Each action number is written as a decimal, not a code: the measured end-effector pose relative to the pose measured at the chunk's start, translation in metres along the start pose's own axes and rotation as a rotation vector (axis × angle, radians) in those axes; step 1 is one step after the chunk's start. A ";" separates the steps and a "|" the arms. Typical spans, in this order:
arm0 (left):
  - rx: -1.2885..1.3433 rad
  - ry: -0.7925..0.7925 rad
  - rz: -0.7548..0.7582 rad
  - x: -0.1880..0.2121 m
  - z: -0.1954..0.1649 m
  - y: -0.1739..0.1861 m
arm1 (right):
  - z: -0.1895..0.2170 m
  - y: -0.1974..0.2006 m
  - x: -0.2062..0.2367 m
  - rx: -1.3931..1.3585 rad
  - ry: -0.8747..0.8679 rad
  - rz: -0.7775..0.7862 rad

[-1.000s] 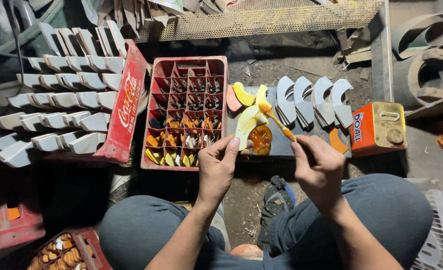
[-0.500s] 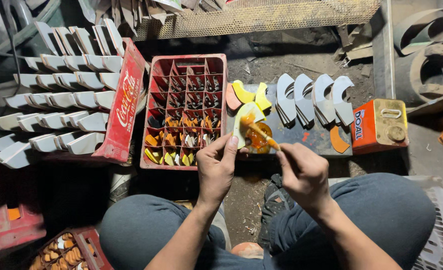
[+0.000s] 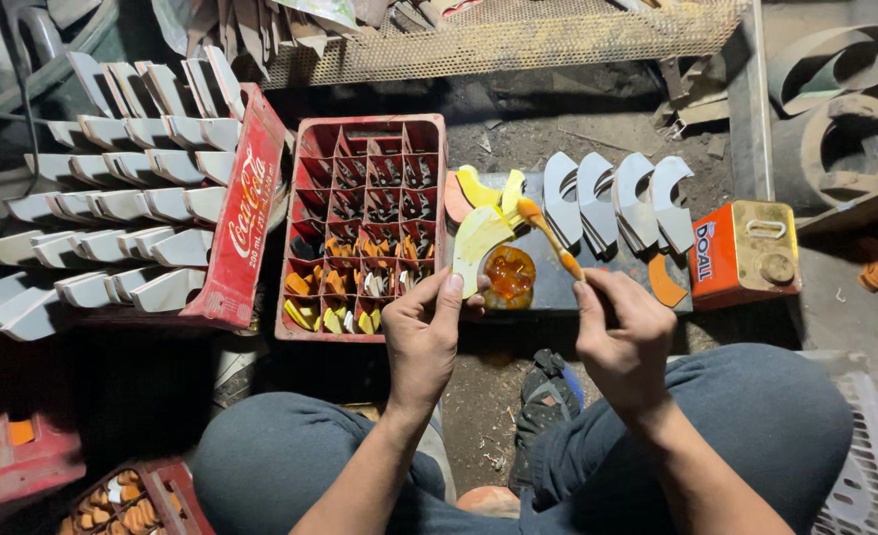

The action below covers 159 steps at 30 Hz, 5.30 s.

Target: The person sits on the floor and applies a yellowish adhesive to small, curved shoe parts using a brush. They handle the parts one at a time, dipping the brush into a container and coating the surfaces before placing them back into a crate.

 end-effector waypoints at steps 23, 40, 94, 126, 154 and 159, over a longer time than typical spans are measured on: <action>-0.123 -0.025 0.061 0.002 0.005 -0.003 | 0.004 -0.006 -0.002 -0.055 0.082 0.144; -0.101 -0.005 0.064 0.003 -0.001 -0.006 | -0.001 -0.006 -0.002 -0.027 -0.035 0.010; -0.029 -0.040 -0.016 -0.004 0.014 0.007 | -0.055 0.012 -0.009 -0.737 -0.575 0.044; -0.954 -0.711 0.839 0.001 -0.084 -0.007 | -0.070 -0.021 0.012 -0.657 -0.792 0.899; -1.251 -0.449 0.353 -0.012 -0.043 0.015 | -0.030 -0.040 0.022 -0.011 -0.308 0.575; -1.255 -0.435 0.365 -0.011 -0.041 0.014 | -0.030 -0.030 0.013 -0.012 -0.396 0.473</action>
Point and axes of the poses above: each hand's wrist, its own x-axis away from the middle knuckle, its own y-axis out of the back of the hand, z = x × y, the point moved 4 cm from there along -x, towards the middle knuckle, and after that the axes turned 9 degrees about -y, right-handed, at the moved point
